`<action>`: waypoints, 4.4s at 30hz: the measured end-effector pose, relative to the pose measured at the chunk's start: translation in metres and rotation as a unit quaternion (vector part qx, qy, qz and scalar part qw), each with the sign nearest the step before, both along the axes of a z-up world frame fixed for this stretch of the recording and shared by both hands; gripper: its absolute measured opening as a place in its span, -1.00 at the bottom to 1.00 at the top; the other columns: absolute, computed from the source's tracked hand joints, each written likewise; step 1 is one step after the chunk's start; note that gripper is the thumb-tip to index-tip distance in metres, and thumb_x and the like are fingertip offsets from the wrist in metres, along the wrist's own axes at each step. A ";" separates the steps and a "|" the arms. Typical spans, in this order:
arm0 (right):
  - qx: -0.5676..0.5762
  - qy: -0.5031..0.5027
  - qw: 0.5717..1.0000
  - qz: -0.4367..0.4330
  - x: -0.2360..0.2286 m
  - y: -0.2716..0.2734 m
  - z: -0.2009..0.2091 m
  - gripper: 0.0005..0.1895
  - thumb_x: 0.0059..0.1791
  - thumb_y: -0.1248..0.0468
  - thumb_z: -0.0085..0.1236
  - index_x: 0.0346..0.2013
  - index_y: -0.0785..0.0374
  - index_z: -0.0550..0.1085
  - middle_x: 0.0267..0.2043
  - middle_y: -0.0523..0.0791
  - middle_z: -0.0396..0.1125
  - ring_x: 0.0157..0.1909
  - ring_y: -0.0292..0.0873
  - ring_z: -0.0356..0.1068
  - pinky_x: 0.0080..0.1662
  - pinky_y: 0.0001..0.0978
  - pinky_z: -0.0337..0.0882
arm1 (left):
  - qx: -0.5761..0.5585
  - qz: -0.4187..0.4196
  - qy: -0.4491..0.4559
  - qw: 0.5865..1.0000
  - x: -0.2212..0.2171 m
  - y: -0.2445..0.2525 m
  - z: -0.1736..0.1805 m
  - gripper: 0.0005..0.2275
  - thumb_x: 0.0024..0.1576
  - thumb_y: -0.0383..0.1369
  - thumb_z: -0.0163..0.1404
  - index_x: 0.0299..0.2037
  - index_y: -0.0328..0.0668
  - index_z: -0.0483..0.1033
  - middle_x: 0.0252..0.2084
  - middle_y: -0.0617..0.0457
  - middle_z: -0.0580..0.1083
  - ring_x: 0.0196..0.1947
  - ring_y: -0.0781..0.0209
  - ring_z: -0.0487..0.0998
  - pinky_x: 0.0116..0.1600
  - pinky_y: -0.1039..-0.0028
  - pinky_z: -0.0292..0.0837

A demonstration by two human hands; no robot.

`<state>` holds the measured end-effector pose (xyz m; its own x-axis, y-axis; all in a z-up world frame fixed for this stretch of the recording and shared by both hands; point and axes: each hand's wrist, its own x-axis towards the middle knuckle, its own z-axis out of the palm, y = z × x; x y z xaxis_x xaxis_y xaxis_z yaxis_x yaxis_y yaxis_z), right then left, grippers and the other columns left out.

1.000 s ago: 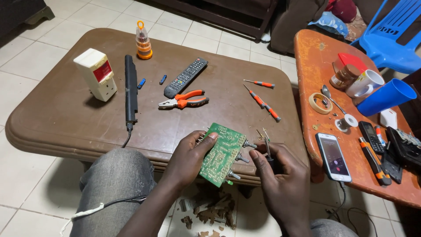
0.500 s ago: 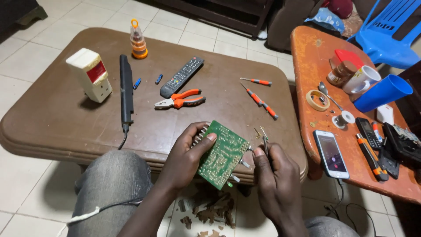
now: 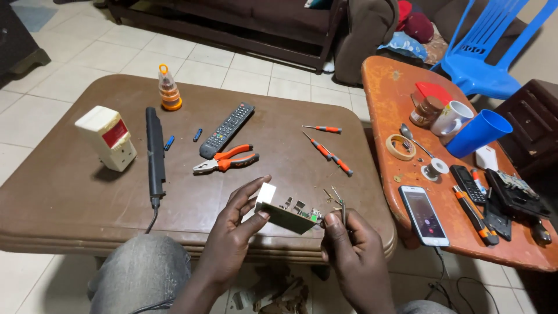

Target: Disassembling a mobile phone and working on a circuit board using a screwdriver.

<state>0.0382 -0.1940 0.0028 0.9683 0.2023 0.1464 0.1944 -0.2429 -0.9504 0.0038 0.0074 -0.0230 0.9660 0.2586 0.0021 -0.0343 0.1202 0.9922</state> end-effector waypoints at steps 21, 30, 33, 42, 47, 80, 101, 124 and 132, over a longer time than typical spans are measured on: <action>-0.117 -0.342 0.930 0.062 -0.011 0.020 0.008 -0.95 -0.01 0.38 0.15 -0.30 0.30 0.54 -0.33 -0.10 0.49 -0.25 -0.19 0.51 -0.14 -0.45 0.43 | -0.153 0.071 -0.037 0.985 -0.006 -0.009 0.022 -0.32 0.01 -0.53 0.09 0.40 0.23 0.29 0.49 0.14 0.34 0.24 0.18 0.49 0.23 0.37 0.46; -0.090 -0.049 0.995 -0.018 -0.027 0.033 0.008 -0.64 0.06 0.09 0.01 -0.57 0.16 0.46 -0.81 -0.17 0.32 -0.67 -0.27 0.30 -0.43 -0.38 0.33 | -0.341 0.089 -0.050 0.934 -0.005 -0.016 0.025 -0.02 -0.08 -0.68 0.06 0.54 0.42 -0.09 0.34 -0.16 0.43 0.15 -0.18 0.58 0.14 0.12 0.53; 0.144 0.072 0.986 0.049 -0.026 0.035 -0.014 -0.63 0.12 0.19 -0.01 -0.53 0.30 0.33 -0.79 -0.09 0.10 -0.81 -0.22 0.17 -0.61 -0.42 0.11 | -0.405 0.084 -0.012 0.910 -0.006 -0.016 0.028 -0.09 -0.09 -0.68 0.04 0.52 0.36 0.12 0.27 -0.14 0.46 0.10 -0.06 0.53 0.08 0.29 0.47; 0.142 0.120 0.978 0.094 -0.023 0.032 -0.016 -0.63 0.10 0.16 0.01 -0.42 0.43 0.48 -0.66 -0.02 0.26 -0.72 -0.16 0.30 -0.51 -0.36 0.28 | -0.521 0.092 -0.004 0.848 -0.010 -0.012 0.044 -0.50 0.03 -0.78 -0.18 0.24 -0.48 0.33 0.15 -0.41 0.43 0.20 -0.21 0.42 0.40 0.14 0.30; 0.111 0.134 0.978 0.116 -0.025 0.032 -0.006 -0.64 0.09 0.19 0.03 -0.41 0.46 0.52 -0.60 -0.02 0.34 -0.64 -0.19 0.30 -0.49 -0.36 0.34 | -0.523 0.083 -0.031 0.848 -0.004 -0.004 0.004 -0.62 0.06 -0.74 -0.09 0.10 -0.41 0.43 0.02 -0.30 0.50 0.03 -0.07 0.51 -0.02 0.38 0.41; 0.019 0.019 1.000 0.002 -0.024 0.028 0.003 -0.81 -0.01 0.25 0.25 -0.43 0.33 0.62 -0.59 -0.14 0.36 -0.62 -0.29 0.35 -0.50 -0.48 0.36 | -0.379 0.047 0.042 0.923 -0.007 -0.017 0.035 -0.47 -0.10 -0.74 0.09 0.16 -0.37 0.39 -0.01 -0.37 0.56 -0.10 -0.20 0.60 -0.02 0.09 0.60; -0.146 -0.236 0.961 -0.008 -0.024 0.031 0.001 -0.86 0.03 0.20 0.12 -0.30 0.20 0.54 -0.33 -0.17 0.48 -0.25 -0.22 0.50 -0.14 -0.41 0.40 | -0.393 0.033 0.015 0.919 -0.006 -0.021 0.029 -0.45 -0.03 -0.68 0.07 0.25 -0.33 0.35 0.02 -0.37 0.56 -0.12 -0.31 0.65 -0.03 0.18 0.62; -0.035 0.003 0.998 -0.059 -0.018 0.035 -0.003 -0.81 0.03 0.20 0.17 -0.34 0.26 0.59 -0.71 -0.14 0.24 -0.65 -0.31 0.19 -0.51 -0.43 0.23 | -0.341 0.076 0.055 0.935 -0.005 -0.019 0.030 -0.57 0.11 -0.57 0.00 0.21 -0.05 0.38 0.18 -0.09 0.53 0.04 0.06 0.55 -0.09 0.38 0.49; 0.153 0.118 0.978 -0.079 -0.001 0.023 -0.027 -0.84 0.06 0.28 0.11 -0.20 0.36 0.48 -0.75 0.10 0.25 -0.80 -0.18 -0.03 -0.68 -0.36 -0.06 | -0.405 0.043 0.031 0.913 -0.004 -0.018 0.019 -0.49 0.01 -0.70 0.03 0.21 -0.22 0.34 -0.10 -0.29 0.57 -0.16 -0.05 0.54 -0.05 0.27 0.50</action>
